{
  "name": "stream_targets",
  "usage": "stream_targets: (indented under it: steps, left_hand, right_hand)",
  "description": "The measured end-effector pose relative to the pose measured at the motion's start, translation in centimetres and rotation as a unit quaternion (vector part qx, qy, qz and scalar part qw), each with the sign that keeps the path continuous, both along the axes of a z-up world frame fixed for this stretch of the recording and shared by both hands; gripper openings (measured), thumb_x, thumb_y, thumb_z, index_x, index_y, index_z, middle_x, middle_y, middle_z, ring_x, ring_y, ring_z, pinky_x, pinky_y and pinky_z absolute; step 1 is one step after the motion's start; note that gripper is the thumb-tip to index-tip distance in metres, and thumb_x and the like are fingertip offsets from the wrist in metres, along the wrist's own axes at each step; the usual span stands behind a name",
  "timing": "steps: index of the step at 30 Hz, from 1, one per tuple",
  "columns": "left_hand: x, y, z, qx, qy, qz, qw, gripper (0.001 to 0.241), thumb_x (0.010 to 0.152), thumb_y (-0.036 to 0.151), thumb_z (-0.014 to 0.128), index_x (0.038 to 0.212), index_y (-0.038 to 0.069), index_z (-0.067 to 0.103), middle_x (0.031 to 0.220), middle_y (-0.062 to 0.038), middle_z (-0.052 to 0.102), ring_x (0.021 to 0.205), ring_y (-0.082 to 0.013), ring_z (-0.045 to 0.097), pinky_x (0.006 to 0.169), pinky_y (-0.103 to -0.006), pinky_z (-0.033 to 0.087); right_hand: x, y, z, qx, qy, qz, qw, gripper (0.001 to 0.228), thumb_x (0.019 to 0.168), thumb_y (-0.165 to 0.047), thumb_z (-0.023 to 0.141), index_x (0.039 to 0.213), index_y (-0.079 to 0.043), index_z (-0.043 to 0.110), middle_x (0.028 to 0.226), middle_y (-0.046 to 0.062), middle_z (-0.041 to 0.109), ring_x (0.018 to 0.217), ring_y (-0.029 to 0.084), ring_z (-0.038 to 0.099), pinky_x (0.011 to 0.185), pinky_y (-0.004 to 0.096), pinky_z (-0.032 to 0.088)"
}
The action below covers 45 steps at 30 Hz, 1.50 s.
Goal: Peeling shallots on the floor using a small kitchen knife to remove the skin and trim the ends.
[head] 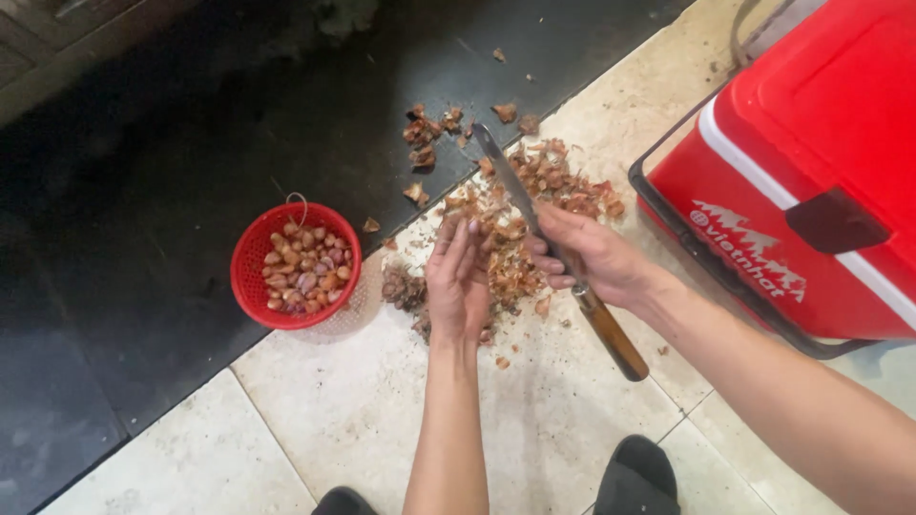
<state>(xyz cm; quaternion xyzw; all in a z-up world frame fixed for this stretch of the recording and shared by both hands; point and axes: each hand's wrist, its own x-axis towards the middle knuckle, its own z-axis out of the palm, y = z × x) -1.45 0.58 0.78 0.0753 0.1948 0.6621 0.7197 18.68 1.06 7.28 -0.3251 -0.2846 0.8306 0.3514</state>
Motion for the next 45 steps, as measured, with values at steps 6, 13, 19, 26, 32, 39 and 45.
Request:
stream_targets:
  steps: [6, 13, 19, 26, 32, 39, 45]
  left_hand:
    - [1.0, -0.3, -0.8, 0.028, 0.069, 0.001, 0.997, 0.028, 0.104, 0.007, 0.07, 0.13, 0.0, 0.062, 0.116, -0.013, 0.073, 0.105, -0.0196, 0.07, 0.097, -0.0339, 0.058]
    - [0.9, -0.2, 1.2, -0.016, 0.072, -0.013, 0.997, 0.032, 0.097, 0.013, 0.068, 0.127, 0.001, 0.067, 0.12, -0.011, 0.074, 0.105, -0.016, 0.073, 0.096, -0.0315, 0.059]
    - [1.0, -0.6, 0.6, 0.023, 0.125, -0.019, 0.992, 0.025, 0.1, 0.008, 0.072, 0.124, -0.001, 0.071, 0.116, -0.01, 0.074, 0.099, -0.0141, 0.069, 0.089, -0.0273, 0.056]
    - [1.2, -1.3, 1.0, 0.058, 0.367, 0.093, 0.924, 0.017, 0.102, 0.016, 0.072, 0.113, 0.004, 0.075, 0.103, -0.009, 0.076, 0.091, -0.0141, 0.07, 0.083, -0.0262, 0.059]
    - [-0.8, -1.0, 1.2, 0.026, 0.131, 0.069, 0.989, 0.022, 0.097, 0.015, 0.074, 0.116, 0.006, 0.073, 0.108, -0.008, 0.075, 0.098, -0.0162, 0.072, 0.085, -0.0304, 0.06]
    - [-8.0, 1.0, 1.5, -0.127, 0.344, 0.268, 0.891, 0.031, 0.094, 0.022, 0.076, 0.119, 0.005, 0.073, 0.104, -0.009, 0.078, 0.078, -0.0139, 0.07, 0.058, -0.0246, 0.058]
    - [-16.8, 0.3, -3.3, -0.035, 0.704, 0.419, 0.572, 0.041, 0.098, 0.014, 0.077, 0.133, -0.005, 0.064, 0.117, -0.016, 0.074, 0.097, -0.0215, 0.072, 0.086, -0.0332, 0.059]
  right_hand:
    - [-1.7, -0.9, 2.5, 0.0, -0.039, 0.059, 0.997, 0.062, 0.102, -0.027, 0.057, 0.16, -0.022, 0.035, 0.09, -0.002, 0.048, 0.071, 0.008, 0.046, 0.055, 0.024, 0.039]
    - [-1.6, -0.7, 1.4, -0.001, -0.061, 0.064, 0.996, 0.067, 0.101, -0.025, 0.057, 0.163, -0.027, 0.032, 0.088, -0.002, 0.048, 0.069, 0.008, 0.046, 0.055, 0.025, 0.04]
    - [-1.8, -0.8, 1.6, 0.016, -0.071, 0.04, 0.997, 0.063, 0.1, -0.023, 0.062, 0.159, -0.018, 0.041, 0.087, -0.004, 0.05, 0.07, 0.006, 0.047, 0.054, 0.023, 0.039]
    - [-2.9, 0.1, 2.0, 0.029, -0.179, -0.04, 0.983, 0.059, 0.097, -0.02, 0.067, 0.154, -0.014, 0.052, 0.079, -0.006, 0.053, 0.06, 0.005, 0.044, 0.049, 0.023, 0.037]
    - [1.0, 2.8, 1.0, 0.028, -0.222, -0.081, 0.971, 0.063, 0.097, -0.028, 0.065, 0.157, -0.016, 0.049, 0.077, -0.006, 0.052, 0.059, 0.005, 0.043, 0.048, 0.022, 0.036]
    - [0.7, 2.0, 0.3, -0.04, -0.341, -0.035, 0.939, 0.077, 0.091, -0.032, 0.071, 0.159, -0.023, 0.035, 0.079, -0.005, 0.051, 0.063, 0.007, 0.046, 0.05, 0.025, 0.038]
    - [2.3, 2.3, -2.3, -0.041, -0.374, -0.028, 0.926, 0.074, 0.093, -0.033, 0.074, 0.152, -0.004, 0.039, 0.086, -0.001, 0.054, 0.064, 0.009, 0.047, 0.05, 0.025, 0.036]
